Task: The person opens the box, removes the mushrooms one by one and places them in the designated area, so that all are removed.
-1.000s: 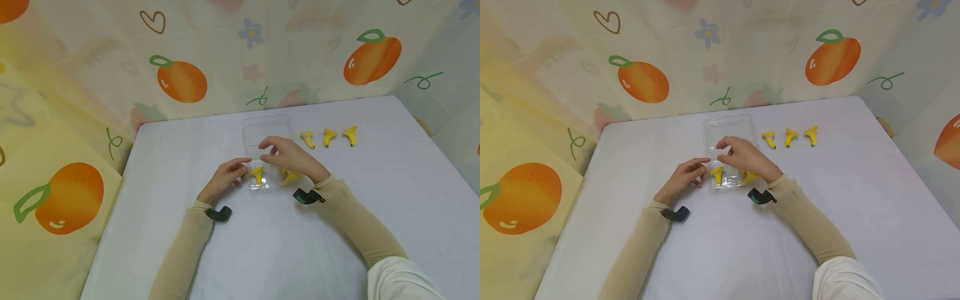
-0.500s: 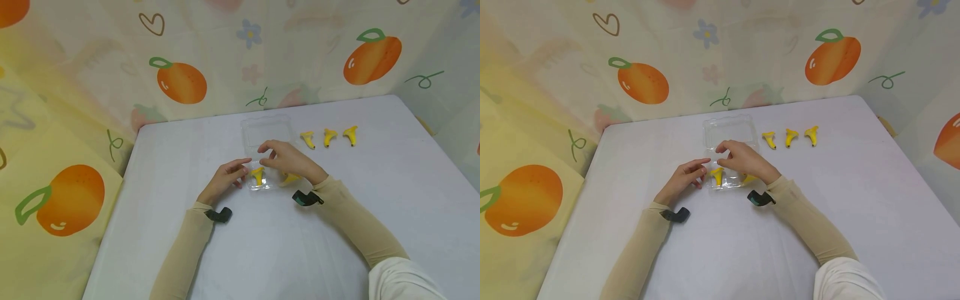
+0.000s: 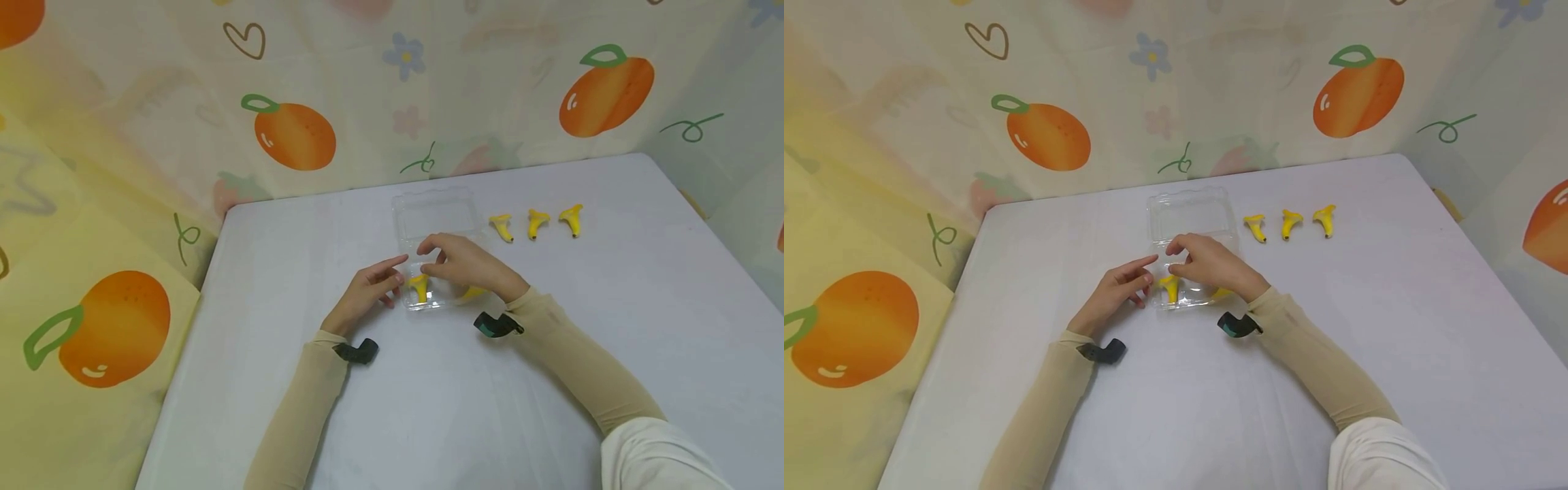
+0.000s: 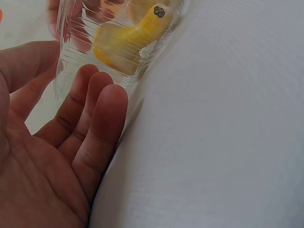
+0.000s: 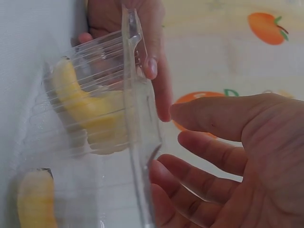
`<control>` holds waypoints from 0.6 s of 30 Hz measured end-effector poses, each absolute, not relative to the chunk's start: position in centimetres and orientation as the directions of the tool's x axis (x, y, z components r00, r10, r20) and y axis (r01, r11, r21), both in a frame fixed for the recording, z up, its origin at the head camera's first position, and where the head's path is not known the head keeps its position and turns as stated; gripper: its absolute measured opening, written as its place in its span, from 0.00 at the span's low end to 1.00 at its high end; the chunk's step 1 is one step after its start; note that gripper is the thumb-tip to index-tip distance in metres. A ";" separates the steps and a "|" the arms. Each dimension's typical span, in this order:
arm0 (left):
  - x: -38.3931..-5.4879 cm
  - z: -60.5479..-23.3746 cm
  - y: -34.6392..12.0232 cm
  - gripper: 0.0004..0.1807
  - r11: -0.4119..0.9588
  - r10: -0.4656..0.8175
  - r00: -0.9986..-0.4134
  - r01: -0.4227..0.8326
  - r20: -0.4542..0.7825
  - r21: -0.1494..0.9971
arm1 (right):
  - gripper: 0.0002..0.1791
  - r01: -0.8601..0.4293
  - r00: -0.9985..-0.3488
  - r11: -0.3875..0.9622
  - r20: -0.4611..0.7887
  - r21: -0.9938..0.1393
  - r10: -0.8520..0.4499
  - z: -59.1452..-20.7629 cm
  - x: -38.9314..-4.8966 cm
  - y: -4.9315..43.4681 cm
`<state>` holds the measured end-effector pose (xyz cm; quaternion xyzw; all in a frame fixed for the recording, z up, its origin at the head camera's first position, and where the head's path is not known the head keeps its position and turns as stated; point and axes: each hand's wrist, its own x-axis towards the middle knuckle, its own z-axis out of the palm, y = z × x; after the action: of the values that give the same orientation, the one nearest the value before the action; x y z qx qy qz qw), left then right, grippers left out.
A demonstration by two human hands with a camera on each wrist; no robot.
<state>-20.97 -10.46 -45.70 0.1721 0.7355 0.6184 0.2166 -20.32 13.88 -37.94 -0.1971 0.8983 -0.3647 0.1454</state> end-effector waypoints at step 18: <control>-21.1 -45.7 -10.3 0.35 0.153 0.518 -0.852 0.001 -0.079 0.988 | 0.22 -0.272 -0.850 0.671 -0.156 -0.690 -0.504 -38.8 -20.3 13.3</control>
<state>-21.10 -10.31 -45.67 0.1777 0.7307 0.6260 0.2064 -20.32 13.26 -38.84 -0.2158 0.8983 -0.3432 0.1692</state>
